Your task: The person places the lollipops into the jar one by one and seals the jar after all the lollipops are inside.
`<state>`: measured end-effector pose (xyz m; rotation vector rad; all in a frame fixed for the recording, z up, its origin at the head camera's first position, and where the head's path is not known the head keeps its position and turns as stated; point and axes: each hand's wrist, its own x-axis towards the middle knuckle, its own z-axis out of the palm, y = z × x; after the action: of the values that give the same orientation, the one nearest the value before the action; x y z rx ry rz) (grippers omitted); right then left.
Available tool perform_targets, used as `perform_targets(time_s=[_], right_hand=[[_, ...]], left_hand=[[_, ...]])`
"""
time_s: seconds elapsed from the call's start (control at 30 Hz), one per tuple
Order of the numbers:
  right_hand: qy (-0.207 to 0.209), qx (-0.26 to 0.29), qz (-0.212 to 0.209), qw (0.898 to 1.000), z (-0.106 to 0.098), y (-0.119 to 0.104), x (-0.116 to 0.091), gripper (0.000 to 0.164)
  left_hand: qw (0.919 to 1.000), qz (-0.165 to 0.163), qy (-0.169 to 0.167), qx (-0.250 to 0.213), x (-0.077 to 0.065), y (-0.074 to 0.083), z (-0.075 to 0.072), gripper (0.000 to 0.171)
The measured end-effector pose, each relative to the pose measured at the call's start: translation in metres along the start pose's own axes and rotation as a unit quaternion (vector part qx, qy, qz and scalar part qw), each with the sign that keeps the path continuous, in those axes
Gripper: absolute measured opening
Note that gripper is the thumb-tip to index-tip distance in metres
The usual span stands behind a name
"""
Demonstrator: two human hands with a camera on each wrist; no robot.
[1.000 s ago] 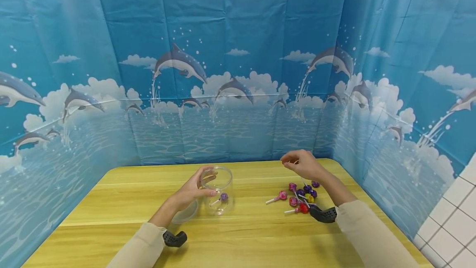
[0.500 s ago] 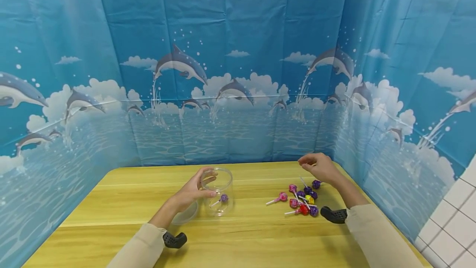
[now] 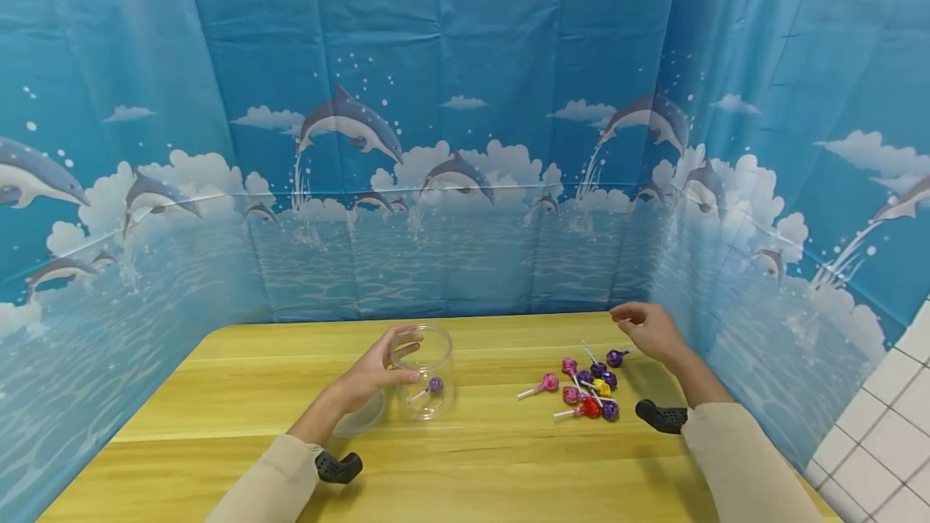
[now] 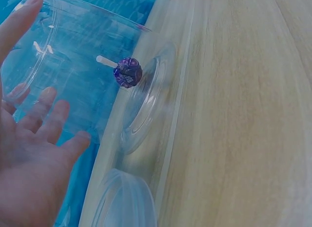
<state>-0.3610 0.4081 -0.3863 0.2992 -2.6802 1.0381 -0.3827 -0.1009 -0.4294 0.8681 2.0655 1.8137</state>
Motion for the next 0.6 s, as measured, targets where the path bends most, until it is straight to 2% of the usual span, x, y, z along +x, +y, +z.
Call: perform_targets(time_s=[0.17, 0.4, 0.6], right_hand=[[0.01, 0.004, 0.024, 1.0, 0.001, 0.017, -0.007, 0.035], [0.022, 0.003, 0.031, 0.999, 0.002, 0.038, -0.016, 0.035], [0.03, 0.01, 0.061, 0.998, 0.007, 0.048, -0.02, 0.038]], left_hand=[[1.0, -0.001, 0.001, 0.002, -0.001, 0.0, -0.001, 0.085], [1.0, -0.001, 0.0, -0.001, -0.002, 0.001, 0.0, 0.086], [1.0, 0.001, 0.0, 0.006, -0.001, 0.0, -0.002, 0.087]])
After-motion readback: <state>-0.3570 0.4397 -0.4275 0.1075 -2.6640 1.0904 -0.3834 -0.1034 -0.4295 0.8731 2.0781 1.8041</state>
